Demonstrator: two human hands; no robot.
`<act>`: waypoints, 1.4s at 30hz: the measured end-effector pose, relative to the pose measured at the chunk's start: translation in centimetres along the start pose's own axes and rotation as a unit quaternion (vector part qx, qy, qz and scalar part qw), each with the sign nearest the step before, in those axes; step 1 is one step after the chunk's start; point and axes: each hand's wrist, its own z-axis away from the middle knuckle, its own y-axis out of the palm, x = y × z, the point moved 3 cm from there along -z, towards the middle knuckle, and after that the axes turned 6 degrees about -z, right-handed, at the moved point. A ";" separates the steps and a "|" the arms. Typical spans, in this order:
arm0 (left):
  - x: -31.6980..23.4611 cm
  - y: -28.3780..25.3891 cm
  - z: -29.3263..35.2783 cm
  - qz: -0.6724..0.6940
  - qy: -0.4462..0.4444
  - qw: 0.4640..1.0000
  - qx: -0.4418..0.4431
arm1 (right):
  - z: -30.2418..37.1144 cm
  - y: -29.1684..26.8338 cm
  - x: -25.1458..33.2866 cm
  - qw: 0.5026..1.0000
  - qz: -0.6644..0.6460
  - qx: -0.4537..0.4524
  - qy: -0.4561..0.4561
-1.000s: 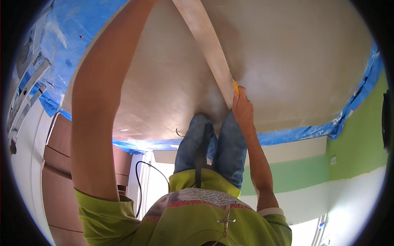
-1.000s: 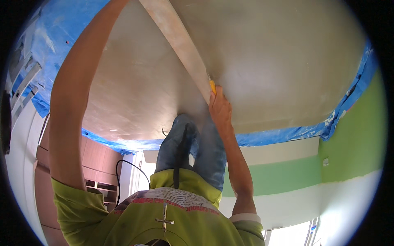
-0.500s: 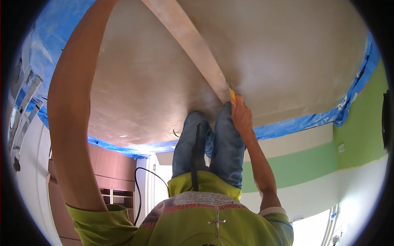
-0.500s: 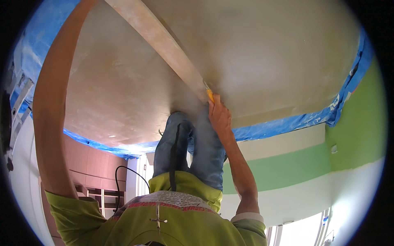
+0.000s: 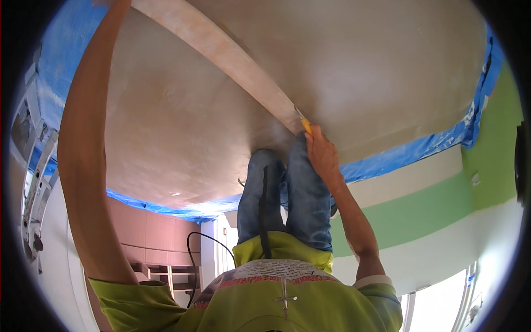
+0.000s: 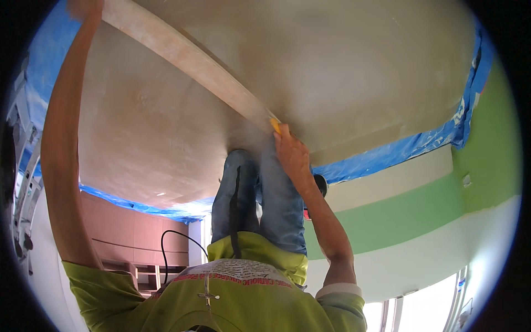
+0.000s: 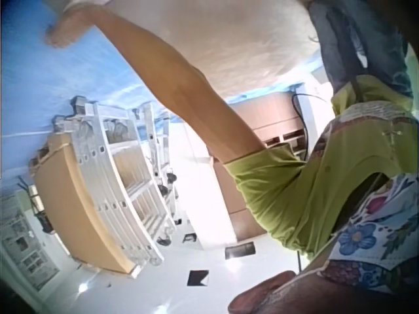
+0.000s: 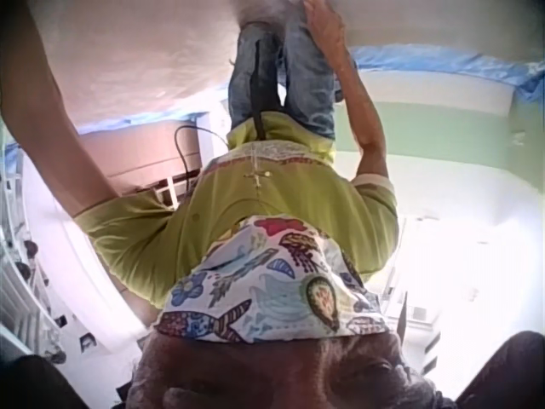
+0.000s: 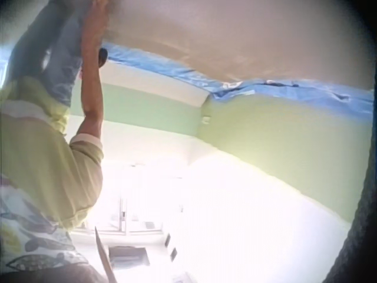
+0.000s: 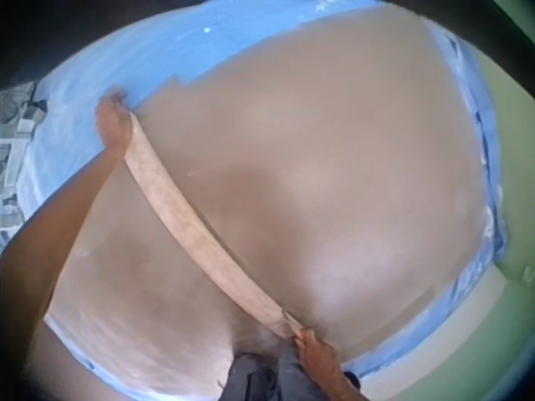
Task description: The person measures a large sheet of flooring material on the floor using a tape measure and pencil, then uses a straightedge and utility knife to cut the sheet along a marked line.
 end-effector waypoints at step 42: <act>2.2 1.1 -2.3 0.050 0.024 0.998 0.009 | 2.1 0.0 -3.7 0.997 0.041 0.042 0.052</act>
